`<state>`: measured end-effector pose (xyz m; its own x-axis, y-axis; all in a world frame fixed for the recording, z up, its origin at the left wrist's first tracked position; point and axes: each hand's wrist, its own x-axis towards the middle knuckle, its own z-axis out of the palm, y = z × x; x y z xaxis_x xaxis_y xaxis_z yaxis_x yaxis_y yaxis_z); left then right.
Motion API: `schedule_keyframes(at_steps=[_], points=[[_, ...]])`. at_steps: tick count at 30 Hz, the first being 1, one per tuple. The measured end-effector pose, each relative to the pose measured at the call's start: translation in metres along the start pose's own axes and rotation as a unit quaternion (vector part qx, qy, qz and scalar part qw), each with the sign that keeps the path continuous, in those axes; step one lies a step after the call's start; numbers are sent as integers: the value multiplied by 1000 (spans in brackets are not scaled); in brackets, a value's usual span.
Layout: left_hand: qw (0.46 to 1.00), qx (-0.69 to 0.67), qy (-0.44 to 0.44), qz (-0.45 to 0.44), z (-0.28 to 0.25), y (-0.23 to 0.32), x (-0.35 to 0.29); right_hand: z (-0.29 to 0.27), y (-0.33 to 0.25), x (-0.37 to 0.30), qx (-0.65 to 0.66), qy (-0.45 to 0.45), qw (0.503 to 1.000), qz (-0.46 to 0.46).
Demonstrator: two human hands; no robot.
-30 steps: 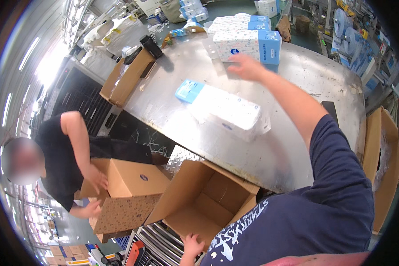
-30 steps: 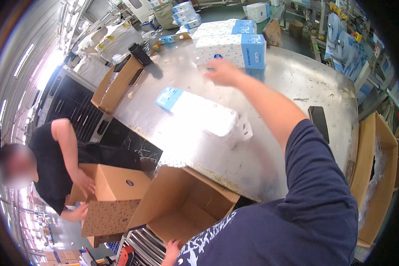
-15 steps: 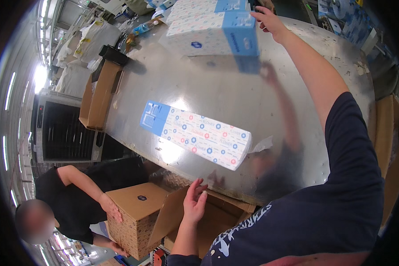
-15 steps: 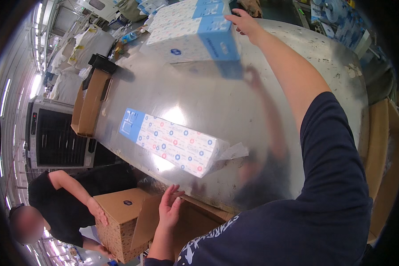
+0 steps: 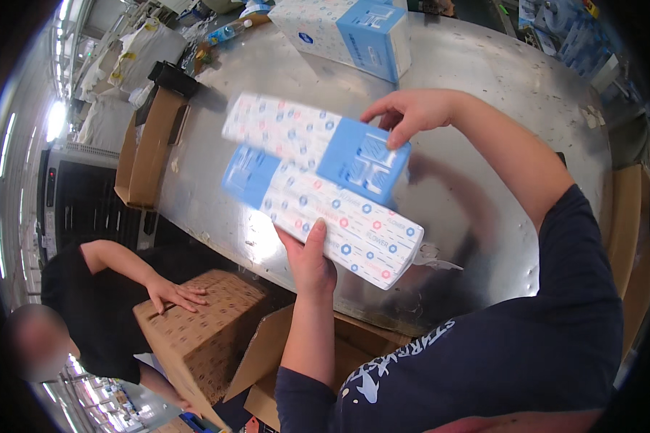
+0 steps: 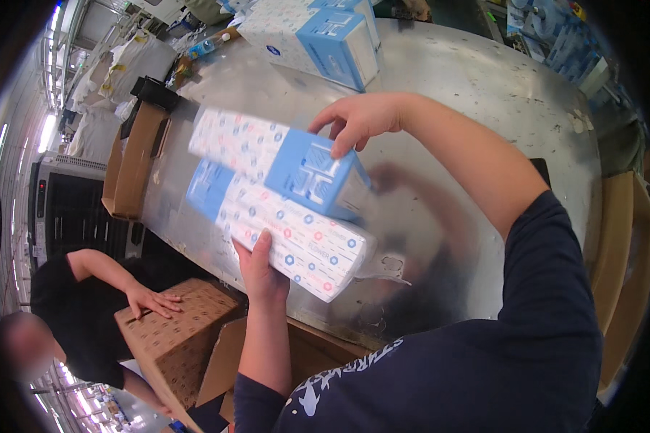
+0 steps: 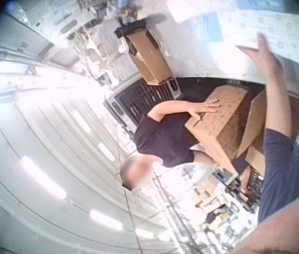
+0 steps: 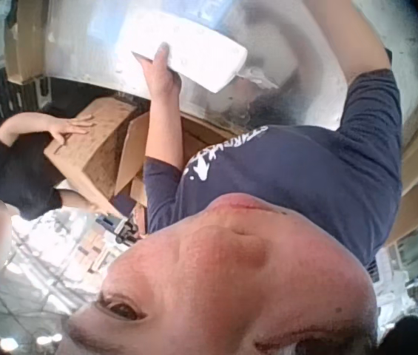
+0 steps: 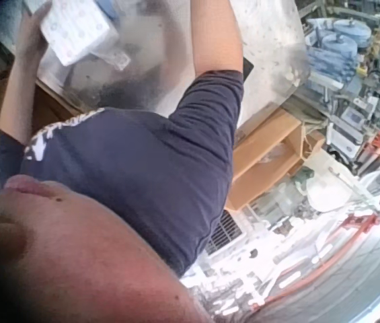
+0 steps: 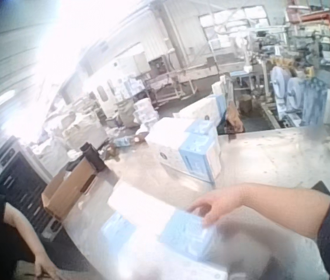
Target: The person picks up blue and white rectangular packages from a metal table and stacks them inside an open cardboard box.
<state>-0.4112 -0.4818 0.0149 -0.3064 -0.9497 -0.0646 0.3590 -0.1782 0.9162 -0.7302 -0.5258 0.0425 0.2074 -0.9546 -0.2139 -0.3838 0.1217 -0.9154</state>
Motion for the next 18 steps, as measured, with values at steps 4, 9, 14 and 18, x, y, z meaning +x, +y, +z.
schedule_keyframes(at_steps=[4, 9, 14, 18], points=[[999, 29, -3, 21, -6, 2, -5, -37, -45, 37, -307, 316, 898, -10], [998, 42, -5, 44, -10, -7, 11, -87, -20, 86, -427, 333, 824, 168], [999, 5, -51, 19, -13, 4, 36, -12, -50, 51, -466, 249, 836, 149], [997, -69, -28, -29, -30, 1, 10, 56, -72, -36, -432, 134, 890, 49]])
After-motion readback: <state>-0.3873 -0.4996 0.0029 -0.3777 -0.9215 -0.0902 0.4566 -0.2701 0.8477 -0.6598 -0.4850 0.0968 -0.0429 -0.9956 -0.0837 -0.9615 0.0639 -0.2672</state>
